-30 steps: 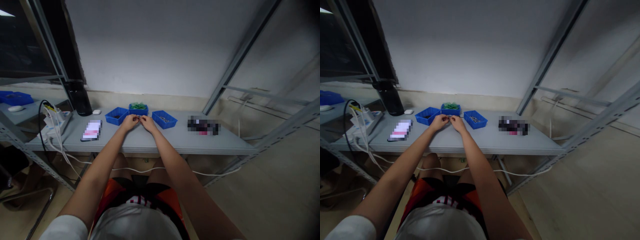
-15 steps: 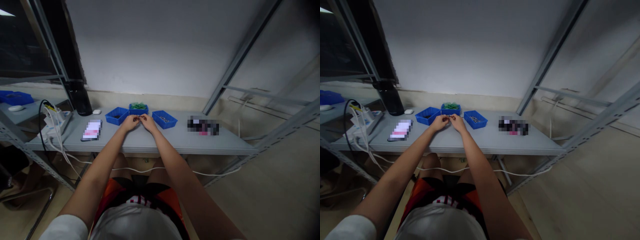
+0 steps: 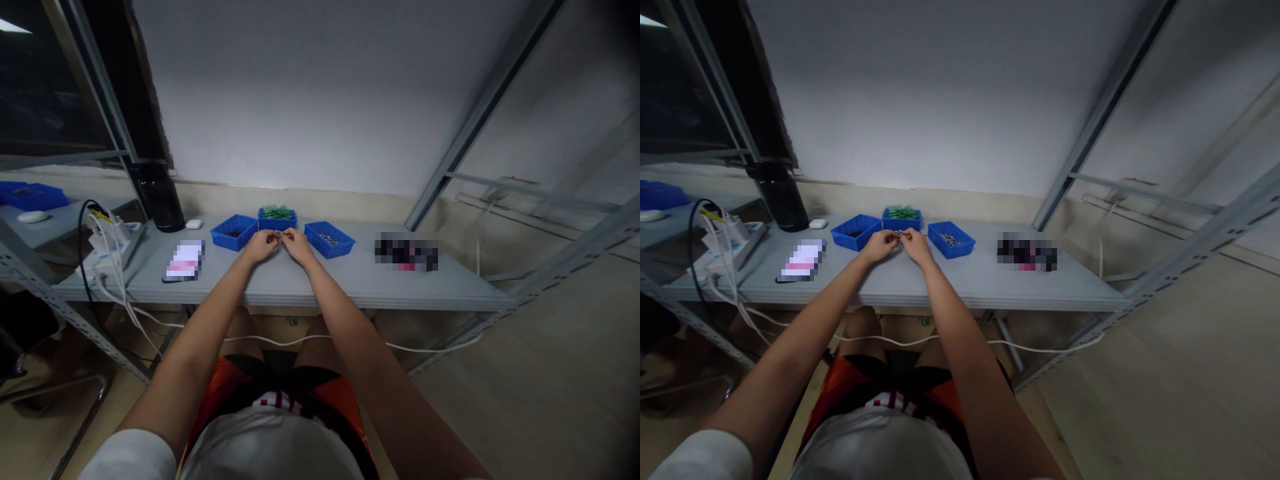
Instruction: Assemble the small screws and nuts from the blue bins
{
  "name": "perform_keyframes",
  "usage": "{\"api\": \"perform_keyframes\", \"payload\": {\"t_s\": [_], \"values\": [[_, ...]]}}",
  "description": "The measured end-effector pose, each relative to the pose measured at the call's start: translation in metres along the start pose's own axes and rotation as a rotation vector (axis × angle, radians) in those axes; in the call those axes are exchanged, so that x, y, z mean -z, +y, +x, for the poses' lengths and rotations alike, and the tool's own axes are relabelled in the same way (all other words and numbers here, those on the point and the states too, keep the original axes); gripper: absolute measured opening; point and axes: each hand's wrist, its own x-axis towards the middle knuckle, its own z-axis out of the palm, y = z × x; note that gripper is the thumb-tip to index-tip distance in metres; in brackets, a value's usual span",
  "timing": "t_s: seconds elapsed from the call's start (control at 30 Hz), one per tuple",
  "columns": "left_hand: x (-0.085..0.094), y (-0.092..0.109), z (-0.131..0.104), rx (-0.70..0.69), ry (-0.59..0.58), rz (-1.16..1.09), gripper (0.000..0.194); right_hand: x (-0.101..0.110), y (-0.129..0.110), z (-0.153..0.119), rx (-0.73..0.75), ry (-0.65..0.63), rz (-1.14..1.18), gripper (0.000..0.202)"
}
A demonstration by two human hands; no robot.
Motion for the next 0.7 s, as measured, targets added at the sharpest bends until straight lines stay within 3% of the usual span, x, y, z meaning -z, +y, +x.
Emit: {"api": "perform_keyframes", "payload": {"t_s": [0.4, 0.57, 0.7], "values": [[0.0008, -0.0050, 0.0034, -0.014, 0.137, -0.017, 0.028, 0.0013, -0.0007, -0.0007, 0.037, -0.055, 0.008, 0.022], [0.0010, -0.0072, 0.0042, -0.029, 0.151, -0.023, 0.028, 0.0019, -0.0021, -0.0001, -0.013, -0.062, 0.040, 0.024], [0.0029, -0.0037, 0.0033, -0.039, 0.142, -0.051, 0.027, 0.0012, -0.0016, -0.0013, 0.036, -0.110, 0.016, 0.024]]}}
